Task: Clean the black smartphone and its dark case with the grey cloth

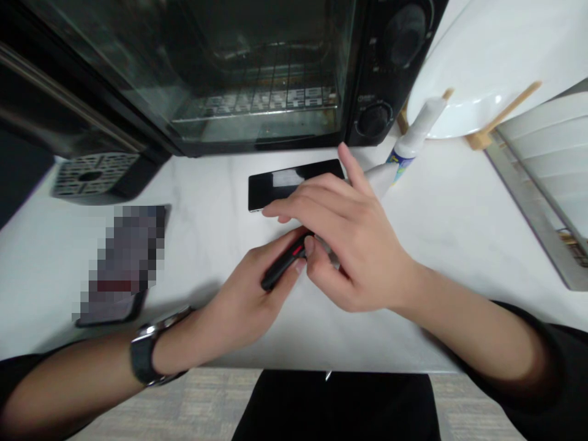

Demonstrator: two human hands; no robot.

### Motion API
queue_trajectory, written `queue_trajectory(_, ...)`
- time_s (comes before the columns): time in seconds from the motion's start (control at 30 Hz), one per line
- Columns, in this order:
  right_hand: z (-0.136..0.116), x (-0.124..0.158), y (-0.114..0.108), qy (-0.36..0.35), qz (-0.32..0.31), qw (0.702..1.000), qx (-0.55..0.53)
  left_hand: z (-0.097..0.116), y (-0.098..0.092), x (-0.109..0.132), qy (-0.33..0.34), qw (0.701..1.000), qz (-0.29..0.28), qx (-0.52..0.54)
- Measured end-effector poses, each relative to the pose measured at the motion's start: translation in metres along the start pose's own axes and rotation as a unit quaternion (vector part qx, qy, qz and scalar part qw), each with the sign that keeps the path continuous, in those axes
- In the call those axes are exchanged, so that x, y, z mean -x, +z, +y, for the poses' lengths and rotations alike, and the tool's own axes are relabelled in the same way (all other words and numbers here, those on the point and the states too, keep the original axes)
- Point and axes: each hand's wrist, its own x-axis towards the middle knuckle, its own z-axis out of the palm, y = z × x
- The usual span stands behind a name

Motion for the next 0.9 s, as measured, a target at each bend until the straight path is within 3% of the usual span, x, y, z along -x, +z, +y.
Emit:
queue_trajectory(0.3, -0.008, 0.003, -0.001, 0.048, -0.024, 0.998, -0.021, -0.003, 0.002, 0.002, 0.012, 1.0, -0.011, 0.005)
queue_trajectory(0.6, -0.024, 0.005, 0.002, 0.083, -0.016, 0.996, -0.042, 0.005, 0.0, 0.003, -0.015, 0.997, -0.069, -0.016)
queue_trajectory(0.9, -0.018, 0.009, 0.005, 0.077, -0.019, 0.994, -0.069, 0.008, 0.001, 0.003, -0.025, 0.995, -0.073, -0.058)
